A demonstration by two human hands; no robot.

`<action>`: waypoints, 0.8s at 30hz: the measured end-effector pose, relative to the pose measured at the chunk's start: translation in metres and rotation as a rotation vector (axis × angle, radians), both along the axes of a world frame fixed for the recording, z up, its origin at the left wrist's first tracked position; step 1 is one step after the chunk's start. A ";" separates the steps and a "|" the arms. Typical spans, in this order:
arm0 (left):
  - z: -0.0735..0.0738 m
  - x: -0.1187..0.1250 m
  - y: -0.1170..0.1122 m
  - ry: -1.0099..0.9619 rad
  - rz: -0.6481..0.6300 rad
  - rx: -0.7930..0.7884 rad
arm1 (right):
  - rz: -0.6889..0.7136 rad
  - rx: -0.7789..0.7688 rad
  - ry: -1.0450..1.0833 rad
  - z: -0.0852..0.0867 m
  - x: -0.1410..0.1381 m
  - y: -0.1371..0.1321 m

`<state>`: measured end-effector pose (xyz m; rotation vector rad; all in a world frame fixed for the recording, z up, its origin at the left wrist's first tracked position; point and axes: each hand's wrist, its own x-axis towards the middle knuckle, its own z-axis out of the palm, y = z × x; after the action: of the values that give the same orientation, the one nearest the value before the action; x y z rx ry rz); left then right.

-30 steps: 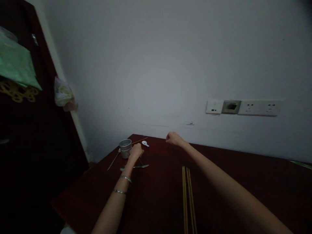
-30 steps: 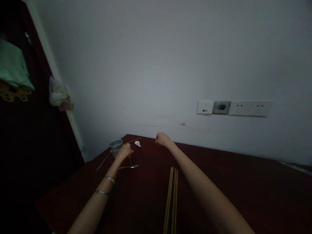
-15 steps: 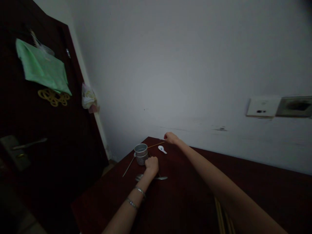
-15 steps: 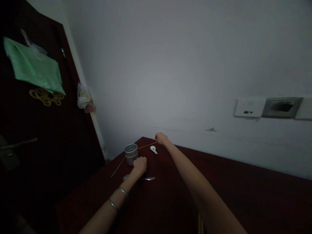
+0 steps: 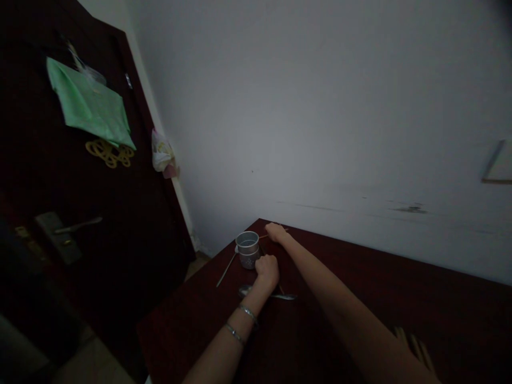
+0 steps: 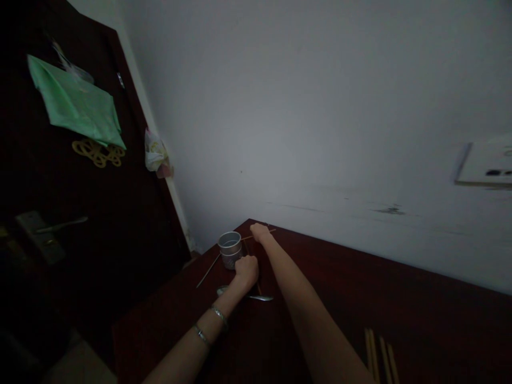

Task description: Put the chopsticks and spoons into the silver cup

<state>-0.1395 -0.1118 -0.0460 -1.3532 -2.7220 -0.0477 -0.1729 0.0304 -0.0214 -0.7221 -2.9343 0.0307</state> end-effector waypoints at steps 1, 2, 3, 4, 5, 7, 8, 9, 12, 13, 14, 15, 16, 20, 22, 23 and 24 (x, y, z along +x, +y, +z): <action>0.000 0.001 0.000 0.001 0.004 -0.001 | 0.009 0.006 -0.016 -0.004 -0.003 -0.001; 0.000 0.001 0.000 0.002 0.007 -0.001 | 0.016 0.012 -0.033 -0.007 -0.005 -0.001; 0.000 0.002 0.000 0.000 0.009 -0.002 | 0.022 0.018 -0.051 -0.010 -0.007 -0.001; 0.000 0.002 0.000 -0.003 0.011 -0.002 | 0.026 0.024 -0.069 -0.013 -0.009 -0.001; 0.000 0.002 0.000 -0.009 0.010 -0.003 | 0.029 0.030 -0.085 -0.015 -0.010 -0.001; 0.001 0.002 0.000 -0.026 0.002 -0.008 | 0.034 0.043 -0.112 -0.017 -0.013 0.000; 0.001 0.002 0.001 -0.035 -0.002 -0.013 | 0.036 0.050 -0.121 -0.017 -0.014 -0.001; 0.001 0.003 0.001 -0.041 -0.006 -0.016 | 0.041 0.057 -0.125 -0.016 -0.015 -0.001; 0.002 0.003 0.001 -0.060 0.006 -0.020 | 0.067 0.083 -0.118 -0.014 -0.018 -0.005; 0.002 0.003 0.001 -0.067 0.011 -0.016 | 0.078 0.093 -0.110 -0.013 -0.018 -0.007; 0.001 0.003 0.001 -0.071 0.015 -0.010 | 0.088 0.104 -0.101 -0.012 -0.019 -0.009; 0.001 0.004 0.001 -0.075 0.016 -0.002 | 0.094 0.114 -0.092 -0.011 -0.019 -0.011; 0.001 0.004 0.001 -0.080 0.017 0.004 | 0.096 0.125 -0.083 -0.011 -0.019 -0.013; 0.003 0.004 0.001 -0.126 0.020 -0.007 | 0.085 0.148 -0.072 -0.010 -0.018 -0.015; 0.003 0.003 0.000 -0.141 0.023 -0.014 | 0.081 0.144 -0.076 -0.008 -0.018 -0.015; 0.004 0.003 0.000 -0.141 0.024 -0.013 | 0.080 0.140 -0.078 -0.007 -0.018 -0.015; 0.004 0.003 -0.001 -0.139 0.025 -0.010 | 0.080 0.134 -0.079 -0.006 -0.018 -0.015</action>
<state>-0.1361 -0.1127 -0.0421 -1.3670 -2.8554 -0.1319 -0.1909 0.0156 -0.0276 -0.5987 -3.0027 -0.1893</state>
